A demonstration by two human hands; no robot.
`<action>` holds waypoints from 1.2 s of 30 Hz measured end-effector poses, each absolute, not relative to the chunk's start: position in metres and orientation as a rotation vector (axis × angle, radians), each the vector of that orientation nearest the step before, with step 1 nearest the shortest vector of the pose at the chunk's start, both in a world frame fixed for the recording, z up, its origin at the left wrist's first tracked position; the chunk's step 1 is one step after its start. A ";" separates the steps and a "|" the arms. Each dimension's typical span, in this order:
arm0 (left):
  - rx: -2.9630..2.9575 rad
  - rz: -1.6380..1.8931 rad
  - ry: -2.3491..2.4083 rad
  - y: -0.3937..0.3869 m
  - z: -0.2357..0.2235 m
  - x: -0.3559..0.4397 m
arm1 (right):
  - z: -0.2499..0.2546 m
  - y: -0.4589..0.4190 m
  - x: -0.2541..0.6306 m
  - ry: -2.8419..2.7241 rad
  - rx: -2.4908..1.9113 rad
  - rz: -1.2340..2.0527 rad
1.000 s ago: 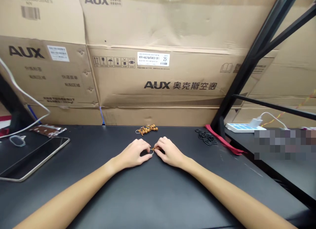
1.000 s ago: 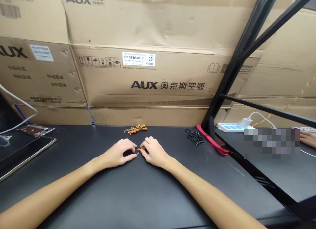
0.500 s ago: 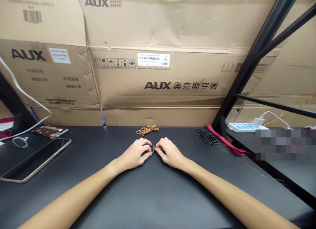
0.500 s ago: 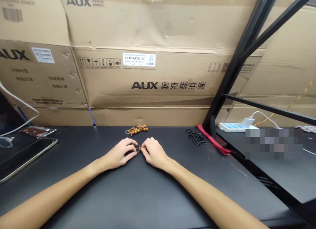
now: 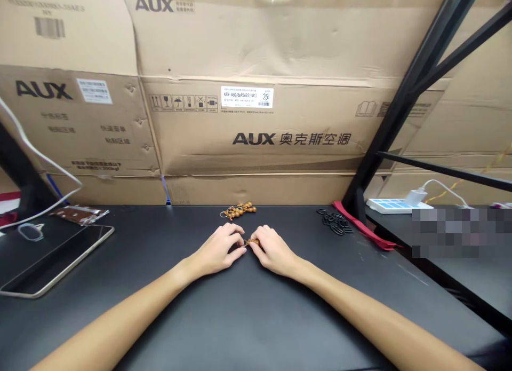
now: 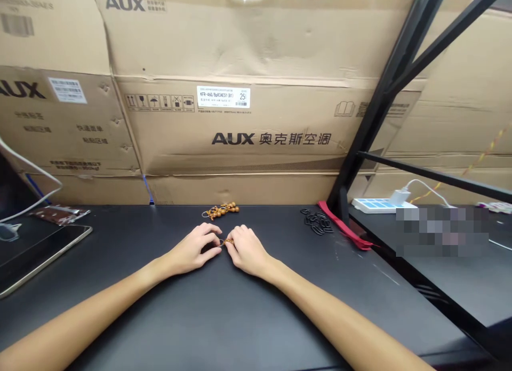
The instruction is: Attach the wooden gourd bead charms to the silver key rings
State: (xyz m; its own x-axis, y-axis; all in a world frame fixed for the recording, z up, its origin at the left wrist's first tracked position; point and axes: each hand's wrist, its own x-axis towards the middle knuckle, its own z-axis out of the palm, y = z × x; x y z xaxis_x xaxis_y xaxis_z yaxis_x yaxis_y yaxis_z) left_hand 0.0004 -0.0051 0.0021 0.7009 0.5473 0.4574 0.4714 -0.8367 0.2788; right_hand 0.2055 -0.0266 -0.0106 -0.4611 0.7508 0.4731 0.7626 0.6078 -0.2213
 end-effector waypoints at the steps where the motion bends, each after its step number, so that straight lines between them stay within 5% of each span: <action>1: 2.769 0.810 0.833 -0.005 0.002 0.000 | -0.011 -0.028 0.205 -2.307 -1.168 -0.015; 27: 2.761 0.815 0.789 -0.003 0.002 0.000 | -0.011 -0.020 0.211 -2.279 -1.282 -0.043; 36: 2.843 0.833 1.097 0.006 -0.001 -0.005 | -0.013 -0.013 0.219 -2.198 -1.438 -0.101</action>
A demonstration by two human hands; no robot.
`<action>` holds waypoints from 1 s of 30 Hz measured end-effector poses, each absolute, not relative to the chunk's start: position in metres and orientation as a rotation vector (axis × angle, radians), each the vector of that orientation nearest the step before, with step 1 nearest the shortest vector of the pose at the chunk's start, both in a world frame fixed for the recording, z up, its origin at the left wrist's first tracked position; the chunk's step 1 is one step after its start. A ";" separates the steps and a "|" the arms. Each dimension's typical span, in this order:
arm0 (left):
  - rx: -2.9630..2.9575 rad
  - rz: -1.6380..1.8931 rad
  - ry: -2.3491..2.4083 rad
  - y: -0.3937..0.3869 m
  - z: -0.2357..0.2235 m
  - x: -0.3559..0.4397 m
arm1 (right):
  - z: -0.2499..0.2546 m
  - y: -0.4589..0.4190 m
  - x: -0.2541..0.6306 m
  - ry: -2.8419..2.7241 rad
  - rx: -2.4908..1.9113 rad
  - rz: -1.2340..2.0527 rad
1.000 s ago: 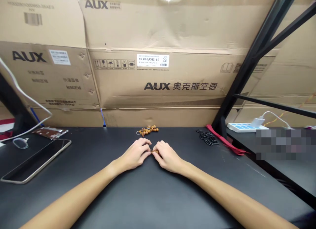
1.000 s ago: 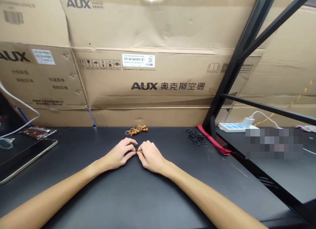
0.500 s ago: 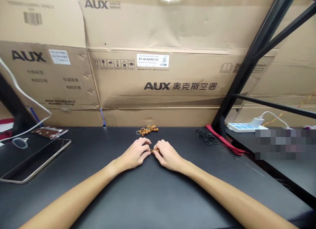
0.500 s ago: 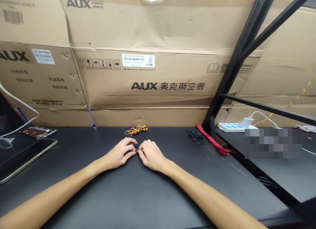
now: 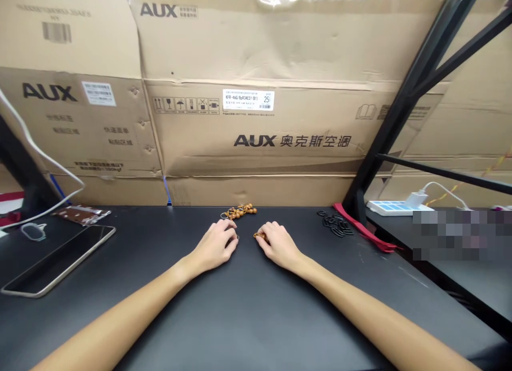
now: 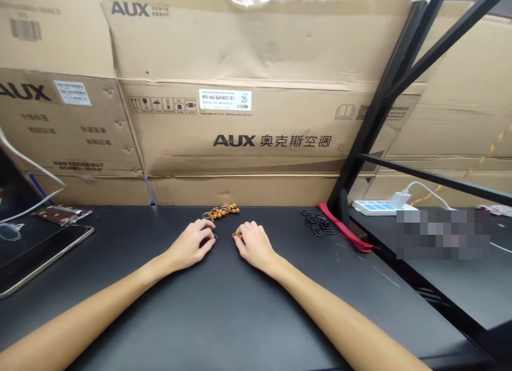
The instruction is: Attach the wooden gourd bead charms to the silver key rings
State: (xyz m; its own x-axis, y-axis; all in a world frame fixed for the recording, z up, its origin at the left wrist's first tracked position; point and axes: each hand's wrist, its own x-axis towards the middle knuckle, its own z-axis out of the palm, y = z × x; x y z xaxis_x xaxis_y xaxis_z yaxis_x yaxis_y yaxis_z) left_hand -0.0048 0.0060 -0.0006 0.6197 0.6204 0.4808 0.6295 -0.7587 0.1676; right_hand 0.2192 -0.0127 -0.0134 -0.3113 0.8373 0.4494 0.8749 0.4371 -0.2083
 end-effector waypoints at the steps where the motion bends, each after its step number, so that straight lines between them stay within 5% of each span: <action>1: -2.765 -0.817 -1.110 0.010 -0.001 -0.007 | -0.013 -0.011 0.221 -2.179 -1.482 -0.112; 8: -2.475 -0.776 -1.415 0.041 -0.004 -0.020 | -0.012 0.000 0.229 -2.093 -1.649 -0.087; 22: -2.784 -0.695 -1.065 0.018 0.001 -0.013 | -0.010 -0.003 0.231 -2.080 -1.665 -0.155; 30: -3.011 -0.787 -0.870 -0.005 0.003 0.001 | -0.002 -0.021 0.220 -2.321 -1.112 -0.098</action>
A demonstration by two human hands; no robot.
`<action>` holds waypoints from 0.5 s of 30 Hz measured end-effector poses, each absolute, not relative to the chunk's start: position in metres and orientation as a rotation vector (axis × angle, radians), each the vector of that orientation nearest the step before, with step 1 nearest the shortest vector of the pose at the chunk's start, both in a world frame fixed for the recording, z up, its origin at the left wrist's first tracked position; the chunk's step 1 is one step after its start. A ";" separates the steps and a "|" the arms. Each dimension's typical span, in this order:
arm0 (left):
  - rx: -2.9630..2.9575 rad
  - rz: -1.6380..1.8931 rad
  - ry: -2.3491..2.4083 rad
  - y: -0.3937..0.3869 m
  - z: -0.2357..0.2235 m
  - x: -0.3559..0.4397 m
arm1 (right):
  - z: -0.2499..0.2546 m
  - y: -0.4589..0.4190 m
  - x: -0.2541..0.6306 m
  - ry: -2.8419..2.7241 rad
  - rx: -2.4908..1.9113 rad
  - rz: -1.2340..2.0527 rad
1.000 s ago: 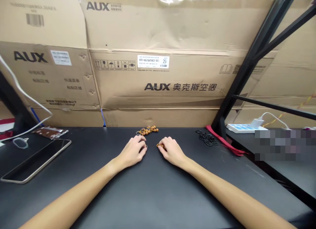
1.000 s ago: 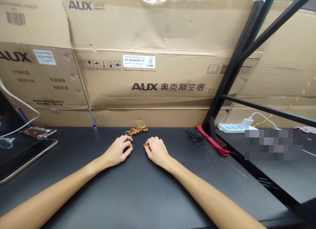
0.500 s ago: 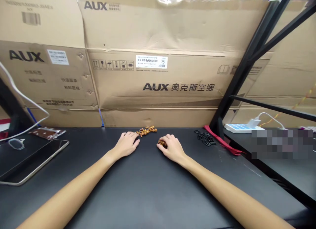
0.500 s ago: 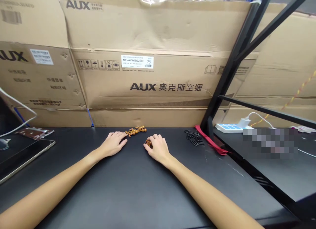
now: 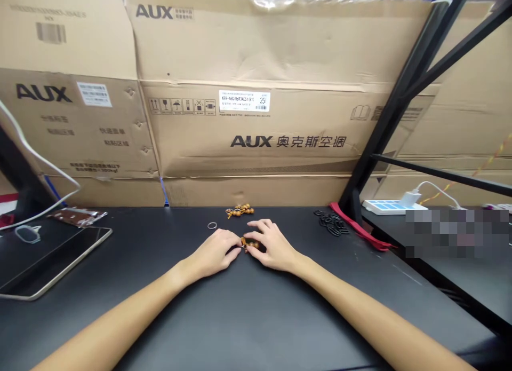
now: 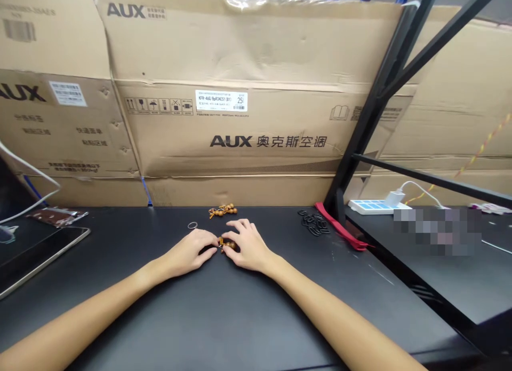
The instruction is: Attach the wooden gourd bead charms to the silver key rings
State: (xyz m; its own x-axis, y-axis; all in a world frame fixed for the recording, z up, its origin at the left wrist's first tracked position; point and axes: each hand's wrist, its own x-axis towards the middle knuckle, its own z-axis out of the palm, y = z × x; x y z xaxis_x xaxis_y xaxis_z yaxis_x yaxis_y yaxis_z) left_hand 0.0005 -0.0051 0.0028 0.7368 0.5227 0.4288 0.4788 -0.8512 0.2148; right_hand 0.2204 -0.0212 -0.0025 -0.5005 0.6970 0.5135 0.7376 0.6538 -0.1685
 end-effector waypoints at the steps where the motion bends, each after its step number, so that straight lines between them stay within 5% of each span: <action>1: 2.830 0.740 0.827 -0.005 0.002 0.001 | -0.002 -0.022 0.220 -2.331 -1.118 -0.092; 15: 2.737 0.791 0.794 -0.007 0.006 0.000 | -0.005 -0.025 0.211 -2.309 -1.005 0.102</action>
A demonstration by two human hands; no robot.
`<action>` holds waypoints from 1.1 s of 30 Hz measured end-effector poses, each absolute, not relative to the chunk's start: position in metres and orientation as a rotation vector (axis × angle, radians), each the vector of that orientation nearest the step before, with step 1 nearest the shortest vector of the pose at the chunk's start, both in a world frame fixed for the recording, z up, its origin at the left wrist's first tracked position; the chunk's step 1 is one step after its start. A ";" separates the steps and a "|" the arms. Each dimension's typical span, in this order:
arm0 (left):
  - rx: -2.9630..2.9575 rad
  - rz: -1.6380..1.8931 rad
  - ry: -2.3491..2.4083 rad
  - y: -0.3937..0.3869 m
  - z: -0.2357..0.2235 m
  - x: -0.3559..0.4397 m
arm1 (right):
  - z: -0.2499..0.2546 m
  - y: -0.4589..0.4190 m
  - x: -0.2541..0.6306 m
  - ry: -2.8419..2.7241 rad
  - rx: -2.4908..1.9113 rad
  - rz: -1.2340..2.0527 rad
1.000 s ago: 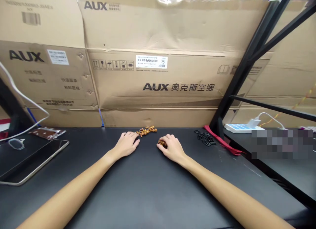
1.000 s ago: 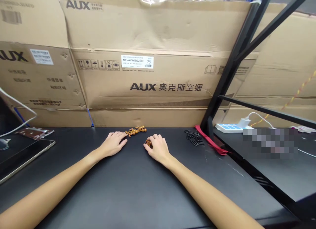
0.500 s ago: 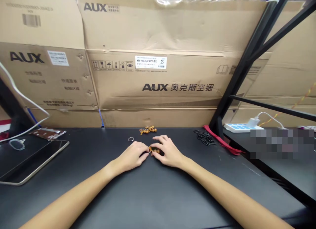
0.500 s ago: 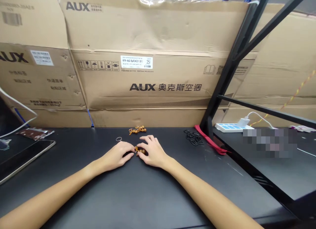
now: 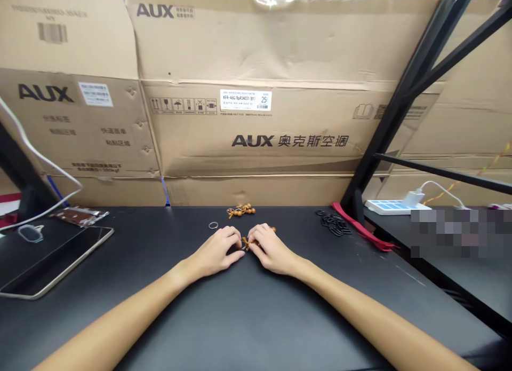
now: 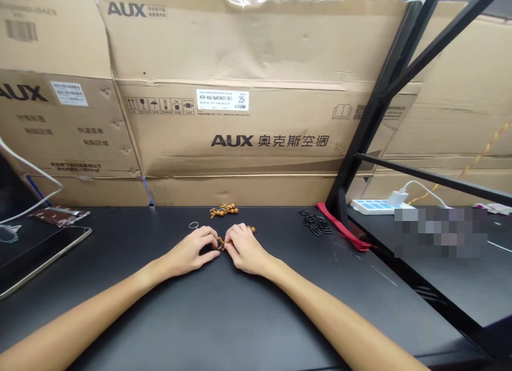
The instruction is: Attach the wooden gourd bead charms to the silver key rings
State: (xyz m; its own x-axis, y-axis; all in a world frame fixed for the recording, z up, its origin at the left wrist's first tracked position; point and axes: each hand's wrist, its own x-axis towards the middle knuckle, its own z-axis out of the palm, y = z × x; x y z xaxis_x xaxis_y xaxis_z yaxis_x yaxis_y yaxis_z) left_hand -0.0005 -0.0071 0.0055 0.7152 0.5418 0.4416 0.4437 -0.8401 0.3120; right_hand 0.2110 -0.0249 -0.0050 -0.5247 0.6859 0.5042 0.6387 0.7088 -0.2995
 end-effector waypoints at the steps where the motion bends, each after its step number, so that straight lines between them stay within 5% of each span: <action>1: 2.734 0.798 0.789 -0.007 0.006 -0.001 | -0.005 -0.025 0.210 -2.305 -0.989 0.119; 33: 2.767 0.834 0.770 -0.007 0.004 0.001 | -0.010 -0.026 0.205 -2.257 -1.063 0.114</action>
State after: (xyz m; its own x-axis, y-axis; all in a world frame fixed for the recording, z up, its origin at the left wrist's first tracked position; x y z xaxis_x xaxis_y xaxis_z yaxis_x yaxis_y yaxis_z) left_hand 0.0009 -0.0071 0.0044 0.7134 0.5158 0.4743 0.4319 -0.8567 0.2820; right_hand 0.2052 -0.0262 -0.0097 -0.4736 0.7195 0.5080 0.6645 0.6704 -0.3301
